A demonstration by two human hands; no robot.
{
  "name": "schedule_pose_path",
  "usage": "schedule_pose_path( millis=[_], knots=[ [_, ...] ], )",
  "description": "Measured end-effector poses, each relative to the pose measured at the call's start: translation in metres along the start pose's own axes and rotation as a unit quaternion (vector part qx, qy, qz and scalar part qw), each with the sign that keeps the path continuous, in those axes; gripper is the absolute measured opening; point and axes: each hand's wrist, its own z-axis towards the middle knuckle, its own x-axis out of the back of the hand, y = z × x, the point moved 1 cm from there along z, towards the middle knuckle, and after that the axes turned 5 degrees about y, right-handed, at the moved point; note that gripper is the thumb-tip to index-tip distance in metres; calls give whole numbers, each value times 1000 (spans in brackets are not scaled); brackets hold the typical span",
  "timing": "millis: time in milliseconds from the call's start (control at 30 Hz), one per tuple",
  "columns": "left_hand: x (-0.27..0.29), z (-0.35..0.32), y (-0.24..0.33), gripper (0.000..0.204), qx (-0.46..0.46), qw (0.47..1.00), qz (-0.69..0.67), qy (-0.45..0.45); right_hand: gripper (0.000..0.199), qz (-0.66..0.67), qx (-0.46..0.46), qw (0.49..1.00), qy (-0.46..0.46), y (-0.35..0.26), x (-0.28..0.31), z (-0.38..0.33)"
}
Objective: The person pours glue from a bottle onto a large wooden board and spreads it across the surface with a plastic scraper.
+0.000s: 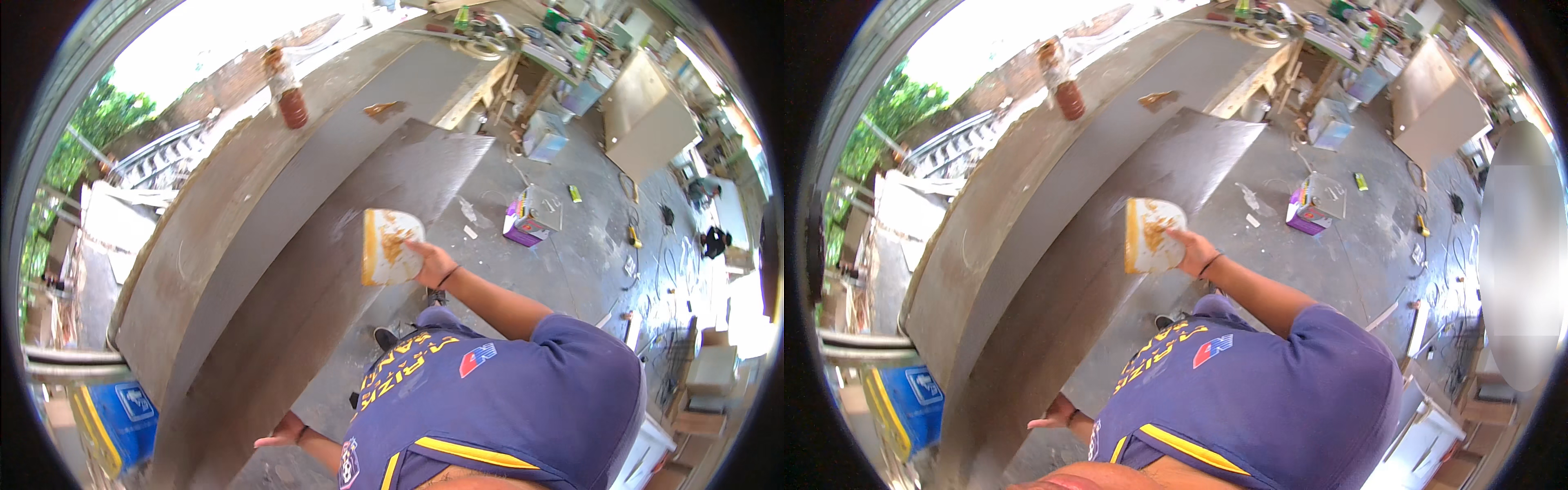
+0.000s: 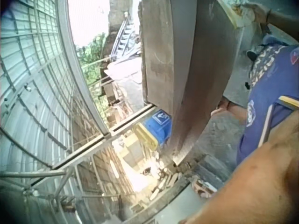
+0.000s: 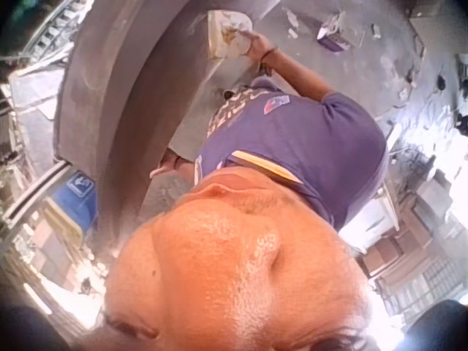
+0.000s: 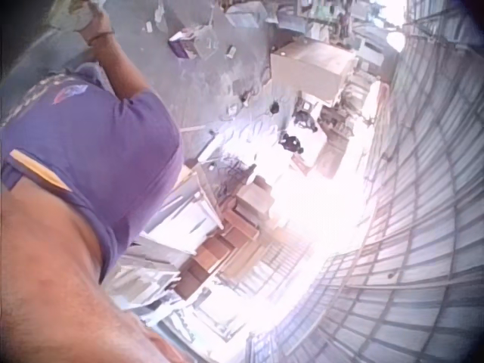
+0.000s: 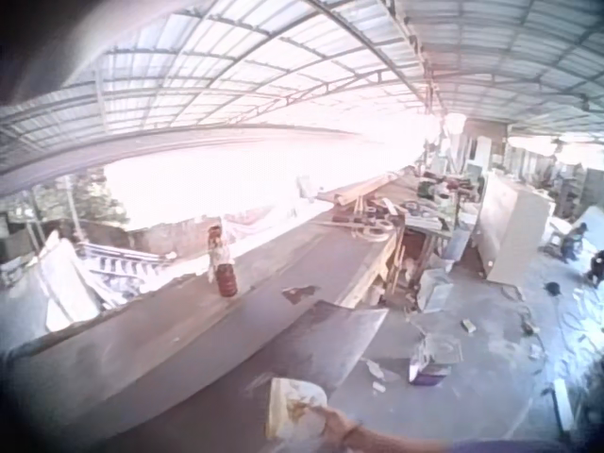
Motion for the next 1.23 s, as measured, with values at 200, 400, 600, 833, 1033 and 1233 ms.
schedule_pose_path(
  millis=[200, 400, 600, 833, 1033, 1233],
  knots=[
    [11, 44, 98, 99, -115, 974, 114, 158, 44, -56, 86, 994, 39, -24, 9, -17],
    [25, 62, 134, 61, -182, 975, 24, 124, 48, -123, 118, 984, 46, -44, 4, -46],
    [-11, 23, 125, 53, -256, 960, -84, 78, 54, -136, 191, 971, 52, -94, 36, -58],
    [-67, -44, 162, 57, -318, 940, -123, -16, 48, -137, 206, 967, 66, -108, 4, -20],
    [-125, -153, 196, 72, -447, 892, -57, 31, 50, -99, 113, 988, 24, -98, -3, -24],
    [-165, -271, 231, 101, -519, 846, 38, 115, 52, -78, 42, 996, 17, -90, 36, -24]
  ],
)
